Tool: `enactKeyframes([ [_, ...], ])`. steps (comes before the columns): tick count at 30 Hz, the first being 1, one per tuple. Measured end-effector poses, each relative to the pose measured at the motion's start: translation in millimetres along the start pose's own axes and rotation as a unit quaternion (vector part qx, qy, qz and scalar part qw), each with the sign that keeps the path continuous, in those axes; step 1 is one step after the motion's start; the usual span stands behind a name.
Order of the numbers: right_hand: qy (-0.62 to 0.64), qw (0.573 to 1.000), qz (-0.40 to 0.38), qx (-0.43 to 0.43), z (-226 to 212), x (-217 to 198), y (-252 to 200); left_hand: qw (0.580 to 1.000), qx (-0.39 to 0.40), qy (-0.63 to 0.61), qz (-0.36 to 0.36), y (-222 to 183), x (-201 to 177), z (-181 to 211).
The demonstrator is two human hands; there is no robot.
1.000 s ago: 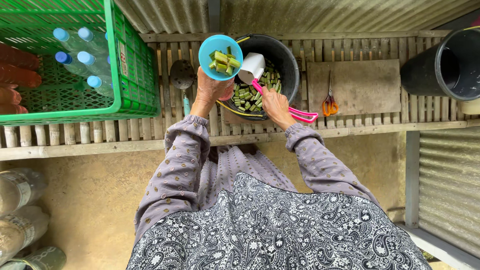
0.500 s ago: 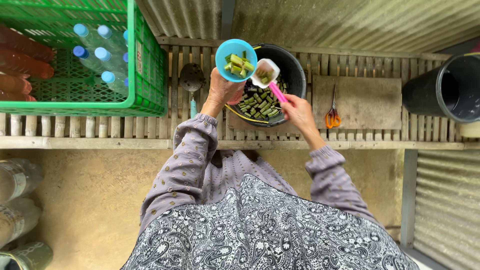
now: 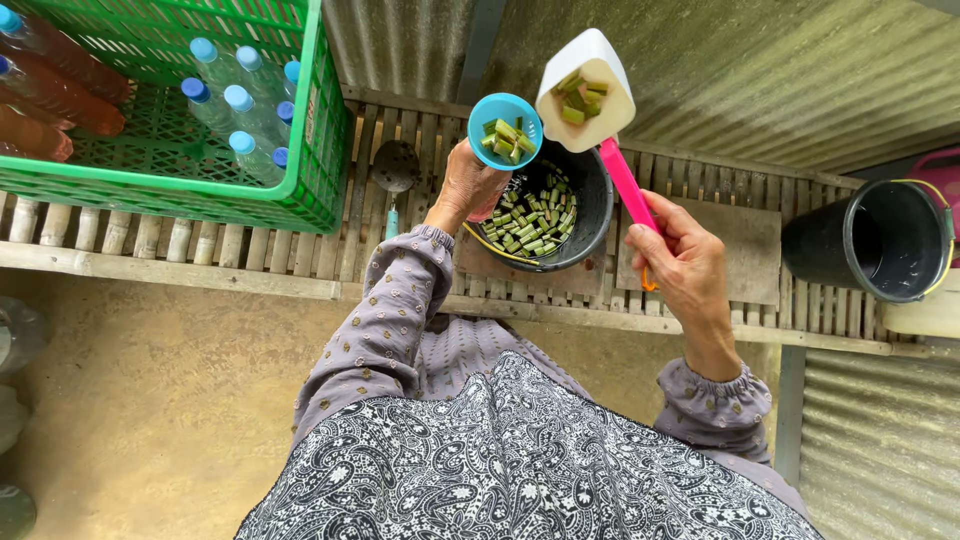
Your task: The person uses a pink scoop to transfer chopped green vegetables from a black bucket into a blue funnel. They then pick up a plastic bottle with a reddish liquid, open it, and place it back in a green crate. The person continues transferring vegetables into the funnel.
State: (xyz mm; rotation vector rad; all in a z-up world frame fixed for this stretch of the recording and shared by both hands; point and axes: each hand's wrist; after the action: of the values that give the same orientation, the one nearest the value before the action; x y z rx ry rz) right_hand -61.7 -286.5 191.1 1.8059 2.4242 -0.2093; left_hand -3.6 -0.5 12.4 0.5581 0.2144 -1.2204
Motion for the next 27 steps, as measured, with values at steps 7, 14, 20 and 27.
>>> enactKeyframes([
  [7,-0.168,0.980,0.004,-0.107,-21,32,-5,1.000,0.001,-0.019,-0.007,-3,0,1],
  [14,-0.230,0.954,-0.006,-0.191,-20,39,-4,1.000,-0.005,0.006,-0.011,-2,3,0],
  [20,-0.232,0.948,-0.005,-0.218,-16,40,-5,1.000,-0.006,0.010,-0.012,-2,5,-1],
  [27,-0.235,0.952,0.003,-0.194,-18,42,-7,1.000,0.001,0.012,-0.017,-3,6,-8],
])
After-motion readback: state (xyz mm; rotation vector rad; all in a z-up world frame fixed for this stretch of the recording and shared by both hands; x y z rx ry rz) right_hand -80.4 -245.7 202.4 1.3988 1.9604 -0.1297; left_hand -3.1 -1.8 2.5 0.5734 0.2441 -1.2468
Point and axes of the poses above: each hand's wrist, its own y-axis towards the middle knuckle, its own x-axis out of the palm, z = x × y, and after that the axes turned 12 degrees about y, right-handed
